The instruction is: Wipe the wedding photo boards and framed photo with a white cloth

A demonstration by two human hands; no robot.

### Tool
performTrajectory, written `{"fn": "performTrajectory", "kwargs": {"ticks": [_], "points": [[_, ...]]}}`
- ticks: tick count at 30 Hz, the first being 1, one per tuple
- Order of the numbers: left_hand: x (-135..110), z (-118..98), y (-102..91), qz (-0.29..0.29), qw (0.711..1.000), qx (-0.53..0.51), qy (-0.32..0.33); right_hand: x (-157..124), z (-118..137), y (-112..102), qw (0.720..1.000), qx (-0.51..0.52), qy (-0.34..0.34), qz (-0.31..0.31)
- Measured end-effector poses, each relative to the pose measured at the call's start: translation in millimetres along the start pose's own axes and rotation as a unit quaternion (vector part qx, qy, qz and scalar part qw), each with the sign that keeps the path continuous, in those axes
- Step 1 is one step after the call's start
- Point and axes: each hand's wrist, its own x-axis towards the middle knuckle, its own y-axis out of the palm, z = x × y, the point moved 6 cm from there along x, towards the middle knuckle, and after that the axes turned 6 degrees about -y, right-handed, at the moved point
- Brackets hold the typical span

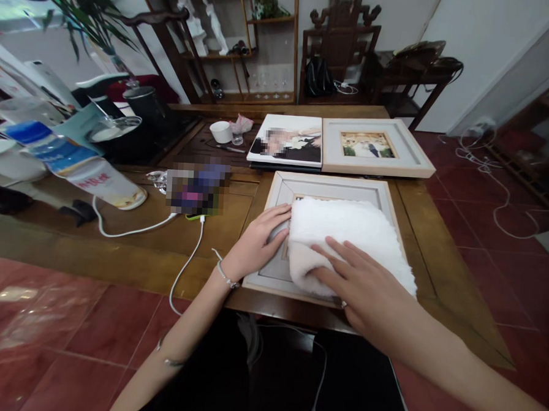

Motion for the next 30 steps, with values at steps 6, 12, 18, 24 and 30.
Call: {"fn": "performTrajectory", "kwargs": {"ticks": [6,12,18,24,30], "points": [[-1,0,-0.4,-0.001,1.0,-0.013,-0.004,18,-40,-4,0.998,-0.026,0.032,-0.04],[-1,0,0.5,-0.003,1.0,-0.017,-0.007,24,-52,-6,0.997,-0.046,0.039,-0.038],[0,0,0.3,-0.001,1.0,-0.005,-0.002,0,-3,-9,0.999,0.015,-0.008,0.035],[0,-1,-0.1,-0.001,1.0,-0.011,-0.002,0,-3,-19,0.997,0.043,-0.004,0.057],[-1,-1,-0.8,-0.003,1.0,-0.016,-0.007,25,-44,-19,0.997,-0.035,0.056,0.026]]}}
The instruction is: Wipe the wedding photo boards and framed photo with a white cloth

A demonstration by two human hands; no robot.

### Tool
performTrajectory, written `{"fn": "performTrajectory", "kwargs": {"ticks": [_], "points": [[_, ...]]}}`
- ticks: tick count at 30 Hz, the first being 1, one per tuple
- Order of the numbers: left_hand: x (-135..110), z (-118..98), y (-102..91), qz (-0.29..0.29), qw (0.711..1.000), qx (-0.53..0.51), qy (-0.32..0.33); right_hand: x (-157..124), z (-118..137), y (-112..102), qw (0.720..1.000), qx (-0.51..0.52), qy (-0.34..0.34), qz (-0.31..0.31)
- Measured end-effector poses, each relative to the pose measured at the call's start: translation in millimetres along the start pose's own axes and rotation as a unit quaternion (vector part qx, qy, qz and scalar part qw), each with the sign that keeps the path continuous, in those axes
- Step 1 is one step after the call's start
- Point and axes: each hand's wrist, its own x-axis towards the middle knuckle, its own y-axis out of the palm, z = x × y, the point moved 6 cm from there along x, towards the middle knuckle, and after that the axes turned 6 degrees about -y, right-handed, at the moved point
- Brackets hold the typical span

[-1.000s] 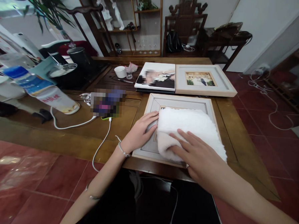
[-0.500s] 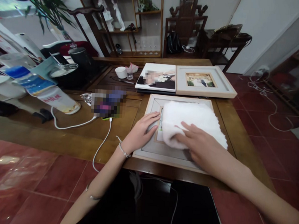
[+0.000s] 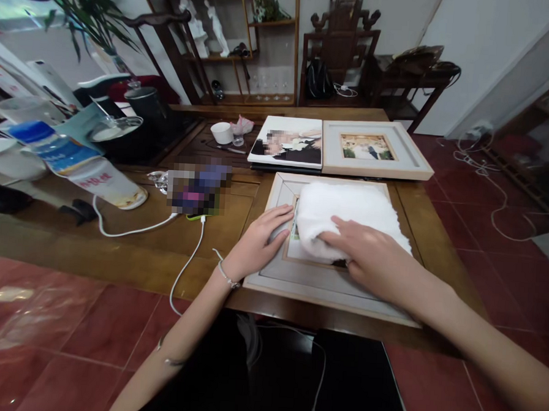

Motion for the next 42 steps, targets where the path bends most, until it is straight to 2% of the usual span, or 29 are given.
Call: {"fn": "performTrajectory", "kwargs": {"ticks": [4,7,17,27,35,39,42], "points": [[0,1,0.5,0.004,1.0,-0.001,-0.005,14,-19,4,0.999,-0.024,0.014,-0.033],[0,1,0.7,0.001,1.0,-0.003,-0.003,15,-22,3,0.999,-0.015,0.009,-0.049],[1,0,-0.1,0.003,1.0,0.0,0.005,1,7,-2,0.998,0.032,-0.045,-0.039],[0,1,0.3,0.003,1.0,0.004,-0.01,27,-32,0,0.998,0.049,0.015,-0.027],[0,0,0.5,-0.003,1.0,0.0,0.0,13,-11,-7,1.0,-0.003,0.006,-0.01],[-1,1,0.4,-0.003,1.0,-0.003,-0.001,16,-19,-11,0.999,-0.004,0.014,-0.032],[-1,1,0.2,-0.004,1.0,-0.008,-0.001,21,-39,-14,0.996,0.001,0.036,-0.087]]}}
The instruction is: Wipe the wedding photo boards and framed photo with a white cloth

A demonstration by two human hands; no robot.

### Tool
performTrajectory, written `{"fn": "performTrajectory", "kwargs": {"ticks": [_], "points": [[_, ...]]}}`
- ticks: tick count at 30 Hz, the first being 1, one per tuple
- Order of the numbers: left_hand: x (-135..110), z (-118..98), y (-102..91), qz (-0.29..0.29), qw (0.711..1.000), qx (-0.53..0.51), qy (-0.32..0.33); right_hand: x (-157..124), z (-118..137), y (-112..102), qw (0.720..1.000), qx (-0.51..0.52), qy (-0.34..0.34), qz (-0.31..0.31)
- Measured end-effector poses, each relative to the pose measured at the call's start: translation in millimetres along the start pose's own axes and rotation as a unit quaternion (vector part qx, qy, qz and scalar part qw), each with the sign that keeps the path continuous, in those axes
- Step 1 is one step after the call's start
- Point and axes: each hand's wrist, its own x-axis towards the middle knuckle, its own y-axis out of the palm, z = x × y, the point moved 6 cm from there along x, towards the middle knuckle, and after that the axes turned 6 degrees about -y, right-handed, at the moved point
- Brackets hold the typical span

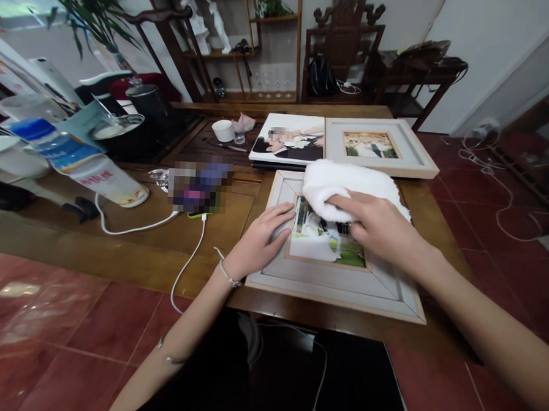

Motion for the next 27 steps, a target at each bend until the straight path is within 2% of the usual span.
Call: {"fn": "performTrajectory", "kwargs": {"ticks": [4,11,22,27], "points": [[0,0,-0.1,-0.001,1.0,-0.002,0.005,6,-17,4,0.998,-0.037,0.014,-0.049],[1,0,0.5,0.003,1.0,0.007,-0.003,6,2,20,0.995,-0.061,-0.08,-0.02],[0,1,0.6,0.0,1.0,0.002,0.005,14,-6,20,0.994,-0.078,-0.074,-0.024],[0,1,0.8,0.001,1.0,0.003,0.0,17,-15,14,0.989,-0.11,-0.071,-0.075]]}}
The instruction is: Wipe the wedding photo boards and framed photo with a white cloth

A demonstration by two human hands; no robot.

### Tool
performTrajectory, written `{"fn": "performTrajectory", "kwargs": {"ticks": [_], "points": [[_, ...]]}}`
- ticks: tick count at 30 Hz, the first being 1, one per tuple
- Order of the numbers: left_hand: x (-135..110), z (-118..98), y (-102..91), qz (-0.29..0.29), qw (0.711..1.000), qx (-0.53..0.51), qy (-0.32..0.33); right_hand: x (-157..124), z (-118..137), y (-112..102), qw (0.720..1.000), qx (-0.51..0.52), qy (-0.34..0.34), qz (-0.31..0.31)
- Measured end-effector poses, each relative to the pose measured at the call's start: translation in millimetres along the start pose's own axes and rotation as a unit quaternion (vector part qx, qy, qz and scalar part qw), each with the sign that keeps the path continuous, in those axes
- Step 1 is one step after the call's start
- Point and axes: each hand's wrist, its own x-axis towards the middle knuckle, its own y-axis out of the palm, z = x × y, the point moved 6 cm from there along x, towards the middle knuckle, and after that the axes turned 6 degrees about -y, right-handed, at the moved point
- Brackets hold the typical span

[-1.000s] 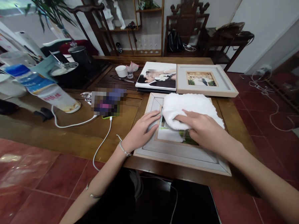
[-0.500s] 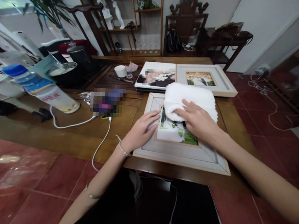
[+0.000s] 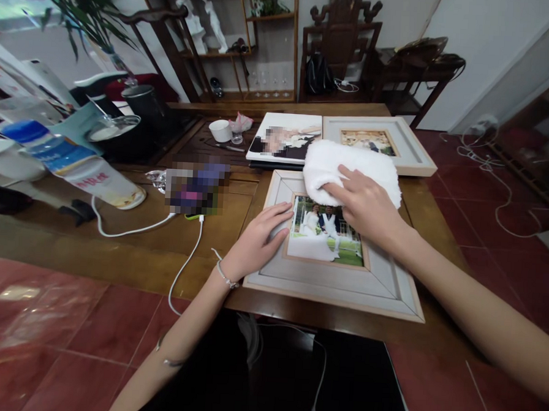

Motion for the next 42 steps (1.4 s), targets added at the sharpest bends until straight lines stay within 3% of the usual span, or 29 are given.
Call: {"fn": "performTrajectory", "kwargs": {"ticks": [2,5,11,20,24,30,35,42], "points": [[0,0,0.0,0.001,1.0,-0.002,0.0,0,-2,2,1.0,-0.019,0.0,-0.005],[0,-1,-0.1,0.0,1.0,-0.004,0.001,-1,5,8,0.999,-0.027,-0.012,0.033],[1,-1,-0.1,0.001,1.0,0.001,0.001,-16,40,9,0.996,0.003,-0.031,0.08],[1,-2,-0.1,-0.001,1.0,0.012,0.011,-39,75,-30,0.981,0.141,-0.042,0.128],[1,-1,-0.1,-0.003,1.0,0.01,0.01,-35,68,-29,0.981,0.133,-0.023,0.138],[0,0,-0.1,-0.004,1.0,0.005,0.004,-11,27,-2,0.999,0.029,-0.005,0.026],[1,0,0.0,-0.003,1.0,0.002,0.003,6,7,0,0.999,-0.002,0.001,-0.039],[1,0,-0.2,0.002,1.0,0.004,0.002,1,20,16,0.998,-0.013,-0.036,0.048]]}}
